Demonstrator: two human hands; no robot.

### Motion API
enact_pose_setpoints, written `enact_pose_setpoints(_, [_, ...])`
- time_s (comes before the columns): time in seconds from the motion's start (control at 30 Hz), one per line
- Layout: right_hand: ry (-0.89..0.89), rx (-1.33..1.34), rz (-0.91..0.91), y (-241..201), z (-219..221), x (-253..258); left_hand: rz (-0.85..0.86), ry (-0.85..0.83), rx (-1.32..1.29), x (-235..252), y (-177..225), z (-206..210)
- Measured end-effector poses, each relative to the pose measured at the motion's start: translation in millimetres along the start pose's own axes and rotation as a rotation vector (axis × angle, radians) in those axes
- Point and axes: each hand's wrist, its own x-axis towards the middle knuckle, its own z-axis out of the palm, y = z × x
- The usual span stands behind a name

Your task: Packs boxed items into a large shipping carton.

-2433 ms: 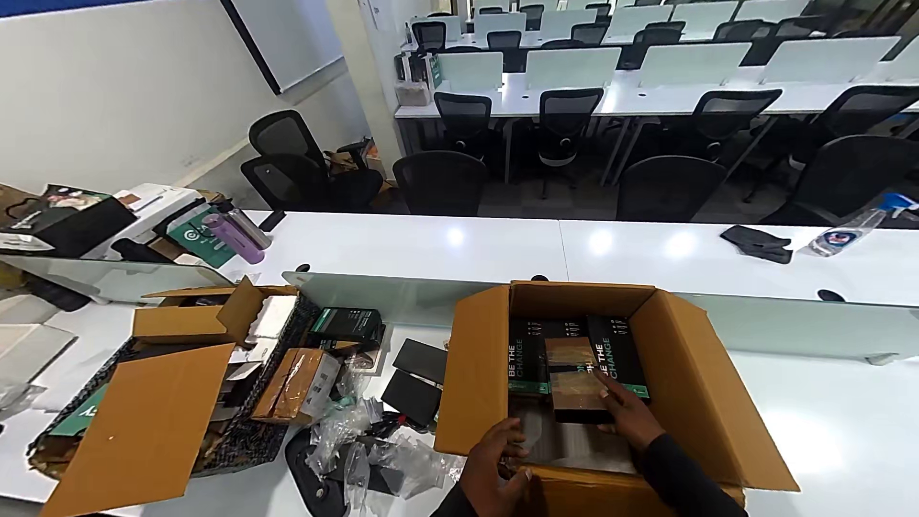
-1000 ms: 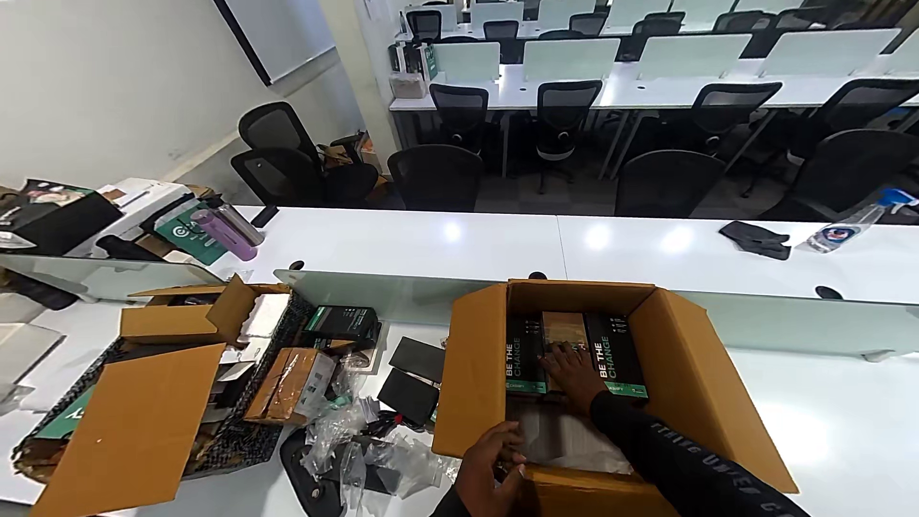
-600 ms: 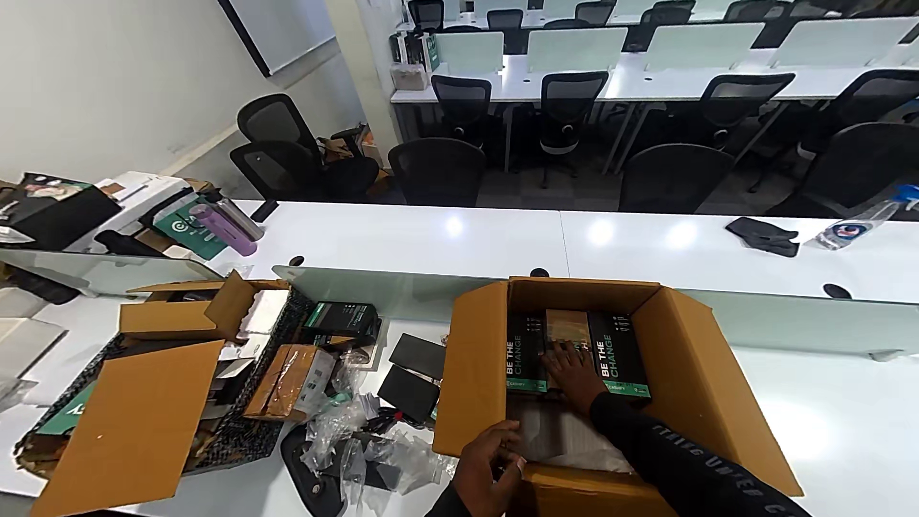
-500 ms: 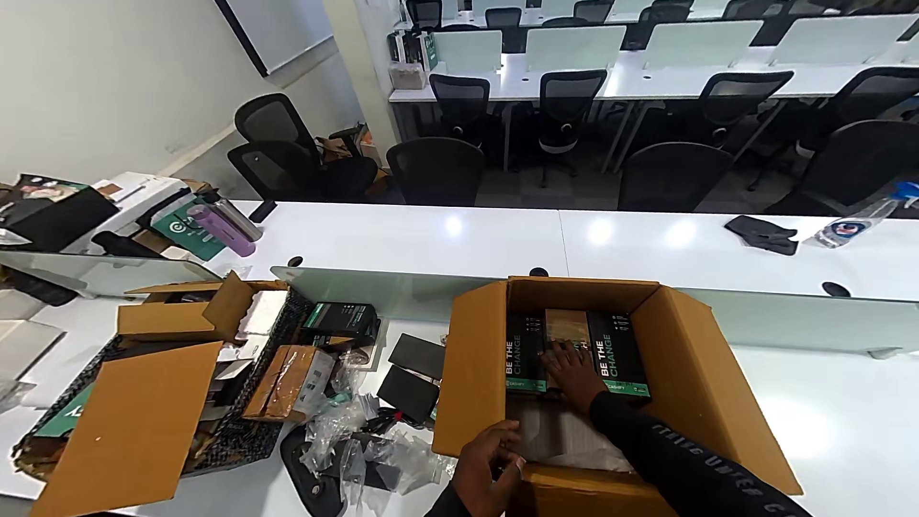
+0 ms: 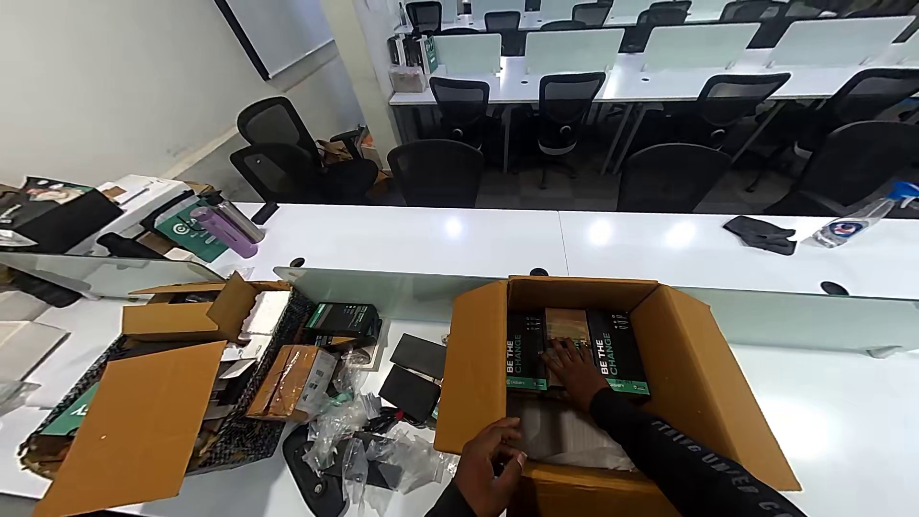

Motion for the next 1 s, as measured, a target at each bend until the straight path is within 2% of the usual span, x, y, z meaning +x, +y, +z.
enact_pose_setpoints(0.1, [0.029,0.016,0.004,-4,-19,-7,0.009,0.003,0.014,-1,1,1])
enact_pose_setpoints(0.27, [0.074,0.225,0.076,-31,-91,-42,0.023,0.001,0.02,-4,0,0])
enact_pose_setpoints(0.37, [0.139,0.457,-0.054,-61,-112,-80,0.026,0.008,0.028,-3,2,1])
enact_pose_setpoints(0.47, [0.183,0.671,-0.128,-99,-108,-107,0.058,0.049,0.054,-3,-2,3])
enact_pose_setpoints(0.6, [0.209,0.836,-0.072,-143,-78,-110,0.124,0.169,0.114,-4,-14,7])
enact_pose_setpoints(0.77, [0.396,0.71,-0.116,-159,-58,-111,0.391,0.171,0.004,-10,-48,3])
enact_pose_setpoints(0.83, [0.338,0.71,-0.135,-158,-59,-110,0.439,0.162,-0.036,-11,-54,3])
enact_pose_setpoints(1.0, [0.224,0.751,-0.131,-156,-64,-110,0.433,0.144,-0.071,-11,-52,2])
